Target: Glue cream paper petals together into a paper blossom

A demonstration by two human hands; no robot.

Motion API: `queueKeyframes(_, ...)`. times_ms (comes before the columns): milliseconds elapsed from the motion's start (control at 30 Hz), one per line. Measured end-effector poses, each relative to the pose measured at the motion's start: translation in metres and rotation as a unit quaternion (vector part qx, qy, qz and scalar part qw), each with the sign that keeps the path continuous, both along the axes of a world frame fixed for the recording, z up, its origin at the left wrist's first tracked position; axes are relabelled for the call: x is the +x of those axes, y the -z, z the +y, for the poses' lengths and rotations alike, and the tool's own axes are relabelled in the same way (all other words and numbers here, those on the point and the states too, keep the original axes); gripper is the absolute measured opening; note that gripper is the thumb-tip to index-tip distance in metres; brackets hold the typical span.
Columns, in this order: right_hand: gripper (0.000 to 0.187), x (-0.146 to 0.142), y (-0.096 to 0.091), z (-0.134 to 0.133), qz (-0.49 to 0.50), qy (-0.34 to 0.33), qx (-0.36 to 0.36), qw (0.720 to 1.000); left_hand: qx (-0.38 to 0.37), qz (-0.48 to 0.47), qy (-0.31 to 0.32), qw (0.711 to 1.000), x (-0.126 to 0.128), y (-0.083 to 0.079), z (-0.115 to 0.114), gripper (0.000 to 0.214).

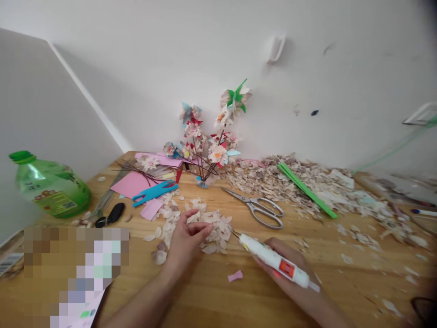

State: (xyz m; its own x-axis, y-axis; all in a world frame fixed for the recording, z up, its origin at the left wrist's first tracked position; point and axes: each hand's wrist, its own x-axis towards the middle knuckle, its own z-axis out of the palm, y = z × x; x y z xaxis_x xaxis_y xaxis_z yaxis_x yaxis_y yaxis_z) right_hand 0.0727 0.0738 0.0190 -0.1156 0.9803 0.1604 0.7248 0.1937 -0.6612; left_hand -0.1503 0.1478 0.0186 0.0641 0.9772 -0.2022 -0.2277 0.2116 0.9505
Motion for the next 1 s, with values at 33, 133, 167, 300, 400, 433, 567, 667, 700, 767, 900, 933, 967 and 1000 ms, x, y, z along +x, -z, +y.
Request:
queueKeyframes(33,0.006,0.001,0.0,0.0,0.008,-0.011,0.004,1.0,0.002,-0.001,0.001,1.0,0.0,0.0,0.0,0.066)
queueKeyframes(133,0.01,0.003,0.001,0.0,0.03,-0.016,0.014,0.999,0.009,-0.004,0.005,1.0,-0.001,0.001,0.0,0.065)
queueKeyframes(167,0.013,0.003,0.001,0.0,0.033,-0.004,0.012,0.999,0.009,-0.005,0.008,1.0,-0.001,0.001,-0.001,0.064)
queueKeyframes(300,0.02,0.0,0.005,0.002,0.016,0.074,0.013,0.997,0.0,0.008,0.018,1.0,0.0,0.002,-0.002,0.067)
queueKeyframes(400,0.018,-0.004,0.004,0.003,0.02,0.097,0.004,0.995,-0.001,0.025,0.014,1.0,0.0,0.003,-0.003,0.068)
queueKeyframes(433,0.018,-0.005,0.003,0.002,0.024,0.099,-0.007,0.995,-0.001,0.026,0.013,1.0,0.0,0.004,-0.003,0.068)
queueKeyframes(567,0.016,-0.011,-0.004,-0.001,0.017,0.074,-0.032,0.997,-0.004,0.021,0.013,1.0,0.003,0.007,-0.004,0.068)
queueKeyframes(667,0.013,-0.01,-0.005,-0.002,-0.007,0.038,-0.033,0.999,-0.019,0.02,0.011,1.0,0.004,0.008,-0.005,0.069)
queueKeyframes(700,0.014,-0.009,-0.005,-0.002,-0.012,0.031,-0.029,0.999,-0.026,0.021,0.012,0.999,0.004,0.008,-0.005,0.069)
queueKeyframes(767,0.015,-0.008,-0.004,-0.001,-0.015,0.022,-0.022,0.999,-0.037,0.025,0.015,0.999,0.004,0.006,-0.006,0.07)
queueKeyframes(900,0.017,-0.008,-0.002,-0.001,-0.025,0.025,-0.018,0.999,-0.036,0.035,0.02,0.999,0.005,0.003,-0.007,0.07)
queueKeyframes(933,0.017,-0.008,-0.001,-0.001,-0.03,0.025,-0.018,0.999,-0.036,0.036,0.021,0.998,0.005,0.003,-0.007,0.07)
queueKeyframes(967,0.016,-0.009,0.0,-0.001,-0.035,0.026,-0.016,0.999,-0.036,0.036,0.022,0.998,0.006,0.003,-0.007,0.07)
queueKeyframes(1000,0.016,-0.009,0.001,-0.001,-0.038,0.027,-0.013,0.999,-0.036,0.037,0.023,0.998,0.007,0.002,-0.007,0.071)
